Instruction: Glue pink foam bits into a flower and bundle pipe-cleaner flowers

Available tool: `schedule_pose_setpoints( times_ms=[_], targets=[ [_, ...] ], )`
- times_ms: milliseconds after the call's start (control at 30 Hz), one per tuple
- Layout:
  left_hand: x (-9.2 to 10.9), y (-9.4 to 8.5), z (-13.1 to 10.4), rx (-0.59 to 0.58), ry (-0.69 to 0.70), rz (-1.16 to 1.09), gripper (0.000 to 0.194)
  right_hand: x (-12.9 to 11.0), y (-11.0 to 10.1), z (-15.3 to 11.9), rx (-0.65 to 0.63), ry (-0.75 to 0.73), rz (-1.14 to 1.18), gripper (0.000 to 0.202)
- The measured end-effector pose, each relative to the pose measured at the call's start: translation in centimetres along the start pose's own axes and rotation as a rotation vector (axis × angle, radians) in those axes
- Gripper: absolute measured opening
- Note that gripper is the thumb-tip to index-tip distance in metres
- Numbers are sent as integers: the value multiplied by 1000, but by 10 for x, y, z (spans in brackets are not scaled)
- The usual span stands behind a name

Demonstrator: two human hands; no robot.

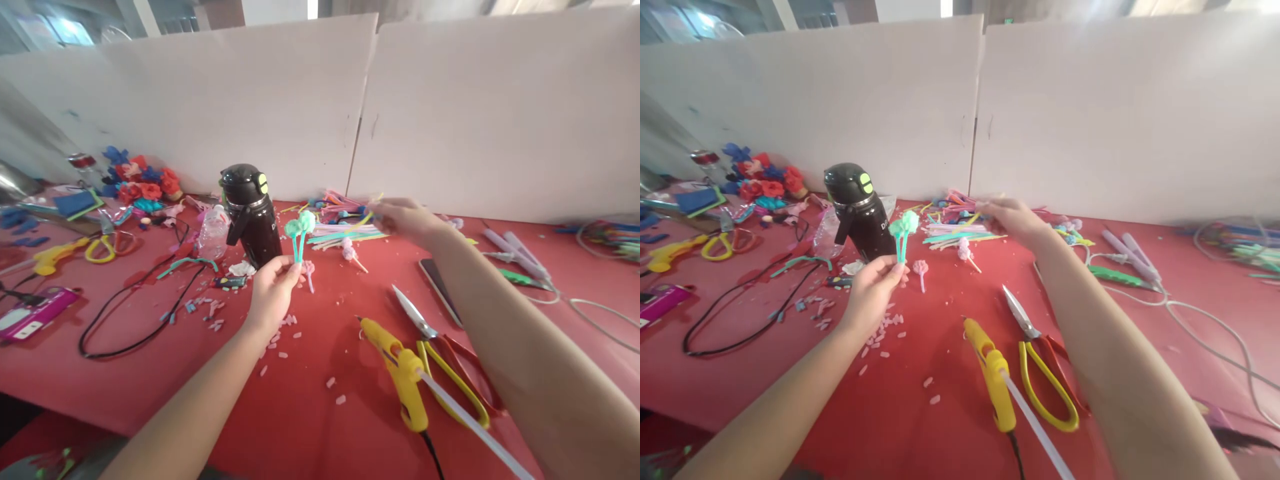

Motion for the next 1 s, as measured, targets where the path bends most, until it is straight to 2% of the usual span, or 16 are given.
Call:
schedule_pose_setpoints(
  times_ms=[67,133,200,233,267,300,367,433,533,633,733,833,1000],
  targets=[
    [1,2,-1,-13,16,21,28,-2,15,-23,-77,39,-186,41],
    [2,3,-2,-21,22,34,29,-1,33,-34,-197,108,-325,42],
    [2,4,-3,-30,10,40,30,8,50,-34,-354,200,-428,46],
    [2,4,-4,-36,1,44,31,13,53,-29,-392,239,-510,48],
    [2,5,-4,-42,-7,49,32,15,50,-20,-372,251,-617,50],
    [2,5,-4,-48,-14,54,33,15,43,-8,-290,244,-737,52],
    [3,5,-4,-56,-25,64,33,9,27,15,-55,156,-933,50],
    [4,4,-4,-55,-35,76,31,15,25,32,9,102,-994,49],
    [7,3,-4,-56,-38,84,29,41,38,41,-107,87,-1008,46],
    [11,3,-5,-64,-28,77,28,61,51,33,-222,79,-1018,48],
    [14,2,-5,-66,-6,72,26,69,56,21,-280,70,-1033,53],
    [15,0,-5,-63,14,81,23,71,56,13,-289,78,-1047,57],
    [14,-4,-2,-47,18,89,24,69,49,11,-190,139,-1064,54]
  ],
)
Point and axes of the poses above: each hand's wrist, its own z-axis towards the middle knuckle, its own y-axis out of the palm, x = y × z, the point moved 9 cm from there along z, towards the middle knuckle, and after that the axes turned 12 degrees about -x, right-handed, at the moved point
